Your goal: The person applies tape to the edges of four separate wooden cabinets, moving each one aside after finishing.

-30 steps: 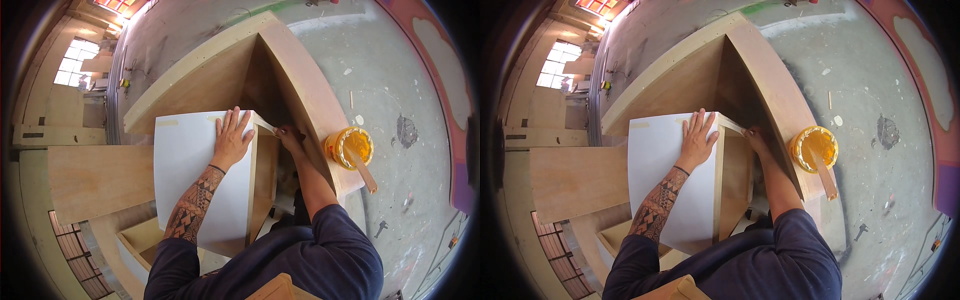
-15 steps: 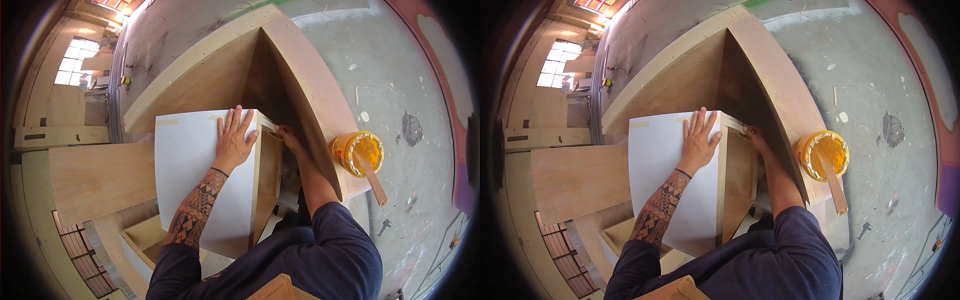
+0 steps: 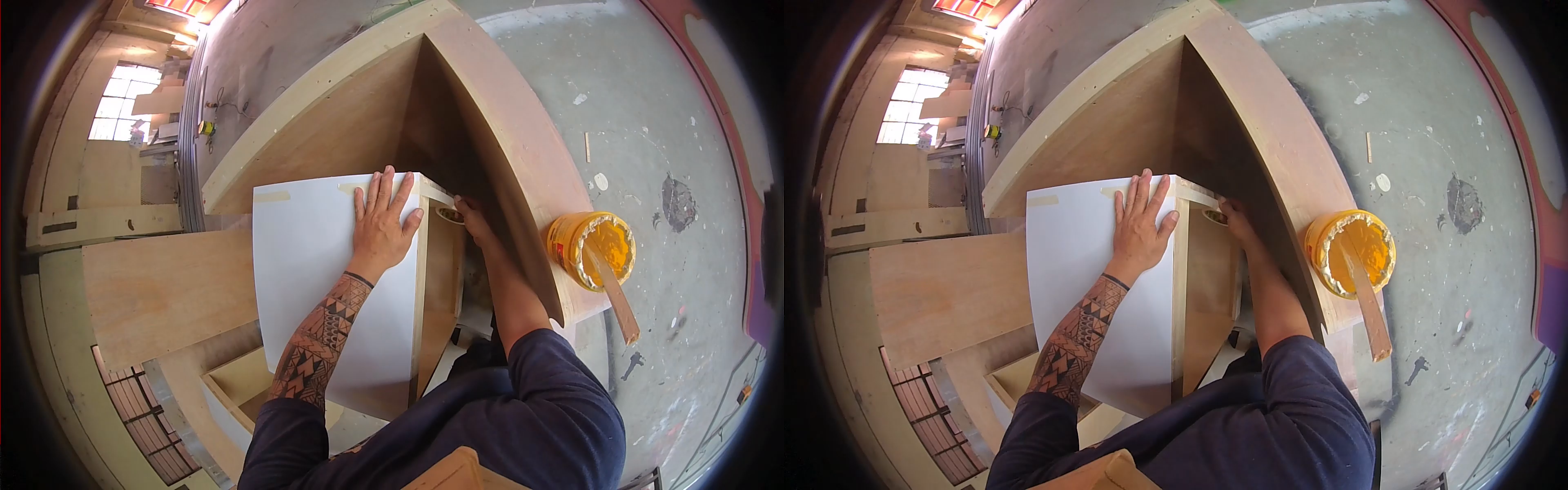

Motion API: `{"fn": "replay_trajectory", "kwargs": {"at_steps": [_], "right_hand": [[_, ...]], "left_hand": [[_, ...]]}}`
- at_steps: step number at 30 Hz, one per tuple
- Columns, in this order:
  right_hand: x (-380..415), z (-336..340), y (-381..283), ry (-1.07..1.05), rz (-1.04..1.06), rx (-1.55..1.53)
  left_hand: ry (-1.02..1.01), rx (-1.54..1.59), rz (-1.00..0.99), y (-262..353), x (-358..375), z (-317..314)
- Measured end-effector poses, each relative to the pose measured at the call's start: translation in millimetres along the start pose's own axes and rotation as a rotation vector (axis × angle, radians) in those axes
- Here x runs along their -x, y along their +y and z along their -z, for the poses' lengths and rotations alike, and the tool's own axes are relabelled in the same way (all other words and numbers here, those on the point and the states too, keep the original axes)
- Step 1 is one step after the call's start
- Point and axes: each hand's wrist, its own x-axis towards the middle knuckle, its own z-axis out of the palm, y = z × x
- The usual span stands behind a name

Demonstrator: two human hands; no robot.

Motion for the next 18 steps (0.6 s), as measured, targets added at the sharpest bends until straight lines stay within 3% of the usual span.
{"fn": "replay_trajectory", "kwargs": {"at_steps": [2, 4, 6, 7, 9, 10, 12, 13, 15, 16, 18], "right_hand": [[-28, -5, 44, 0.254, 0.184, 0.048], [-27, 38, 110, 0.183, -0.08, 0.355], [10, 57, 161, -0.03, -0.174, 0.534], [42, 44, 196, 0.151, -0.053, 0.866], [88, 22, 265, 0.125, 0.238, 1.22], [109, 14, 221, 0.123, 0.247, 1.215], [170, -31, 124, 0.343, -0.346, 0.669], [184, -29, 112, 0.348, -0.348, 0.669], [205, -24, 94, 0.426, -0.096, 0.446], [214, -21, 77, 0.429, -0.087, 0.452], [235, -18, 35, 0.44, 0.208, 0.352]], "left_hand": [[-0.007, 0.01, 0.003, 1, -1, 2], [-0.007, 0.014, 0.0, 1, 4, -1], [-0.015, -0.003, 0.005, -1, -1, 1], [-0.022, 0.006, 0.016, -1, -2, 1], [-0.006, 0.028, -0.004, 0, 0, 3], [-0.003, 0.015, -0.007, -3, -1, -2], [-0.01, 0.012, -0.01, -6, 0, 0], [-0.011, 0.02, -0.019, -4, -1, 0], [-0.024, 0.007, -0.027, -4, -1, 1], [-0.037, -0.01, -0.032, -4, -1, 3], [-0.042, -0.011, -0.046, -2, 0, 8]]}}
